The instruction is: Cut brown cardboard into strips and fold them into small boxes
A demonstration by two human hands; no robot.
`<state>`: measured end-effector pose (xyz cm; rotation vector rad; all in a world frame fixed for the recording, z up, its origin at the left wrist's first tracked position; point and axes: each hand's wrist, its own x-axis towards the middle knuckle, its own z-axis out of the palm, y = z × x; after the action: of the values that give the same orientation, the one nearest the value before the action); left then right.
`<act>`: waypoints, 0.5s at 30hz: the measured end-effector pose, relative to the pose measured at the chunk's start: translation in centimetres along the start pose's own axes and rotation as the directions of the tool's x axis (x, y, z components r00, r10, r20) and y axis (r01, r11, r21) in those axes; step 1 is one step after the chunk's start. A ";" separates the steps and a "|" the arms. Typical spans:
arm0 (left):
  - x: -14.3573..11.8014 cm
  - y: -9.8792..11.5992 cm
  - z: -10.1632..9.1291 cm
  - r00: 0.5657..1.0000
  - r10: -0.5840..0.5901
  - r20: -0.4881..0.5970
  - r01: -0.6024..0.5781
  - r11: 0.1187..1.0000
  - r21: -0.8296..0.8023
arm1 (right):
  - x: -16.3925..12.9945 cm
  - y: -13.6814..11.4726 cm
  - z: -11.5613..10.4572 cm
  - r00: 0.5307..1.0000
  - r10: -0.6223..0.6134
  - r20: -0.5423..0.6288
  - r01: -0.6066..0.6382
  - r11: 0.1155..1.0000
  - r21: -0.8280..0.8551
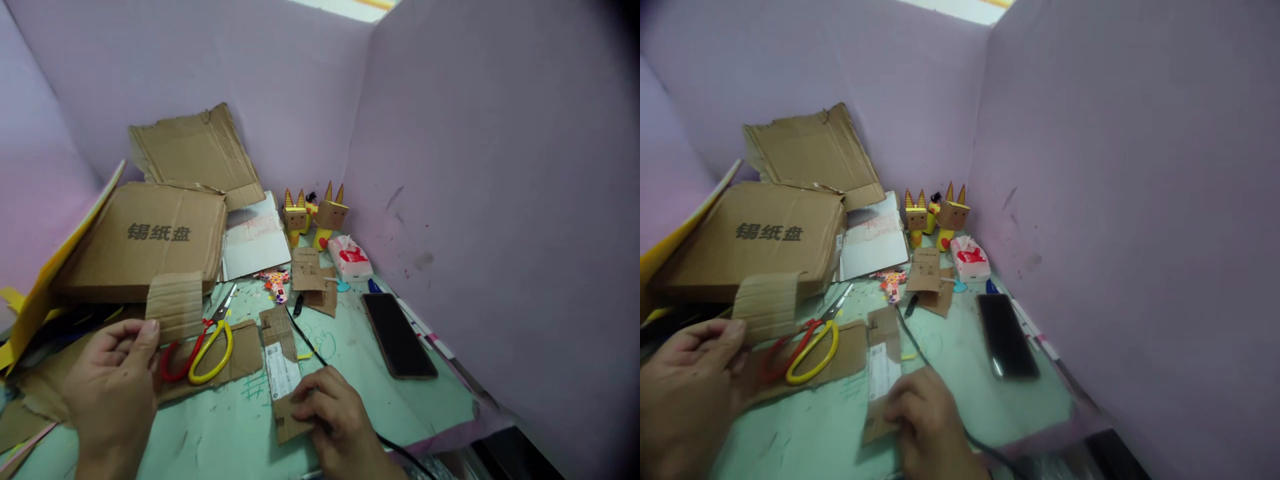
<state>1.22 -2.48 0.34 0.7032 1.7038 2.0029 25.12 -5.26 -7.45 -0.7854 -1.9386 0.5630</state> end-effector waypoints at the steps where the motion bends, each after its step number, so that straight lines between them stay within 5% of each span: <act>1: 0.0 -0.3 -0.2 1.000 0.028 0.004 -0.028 0.998 0.051 | -0.1 0.2 0.1 0.999 -0.029 -0.030 0.029 1.000 0.000; 7: -1.0 -2.1 0.1 0.934 0.281 0.220 -0.353 0.821 0.449 | -1.1 0.5 0.2 0.970 -0.123 -0.209 0.099 0.987 -0.124; 11: -1.8 -2.1 0.6 0.922 0.277 0.270 -0.385 0.736 0.557 | -1.4 0.5 0.5 0.931 -0.074 -0.358 0.044 0.995 -0.092; 15: -1.9 -2.2 0.6 0.925 0.263 0.274 -0.374 0.755 0.539 | -1.3 0.1 0.7 0.920 -0.010 -0.392 -0.013 0.998 -0.055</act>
<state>3.03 -2.83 -1.95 1.4291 2.2198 1.5118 24.99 -6.13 -8.63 -0.8635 -1.5870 0.3205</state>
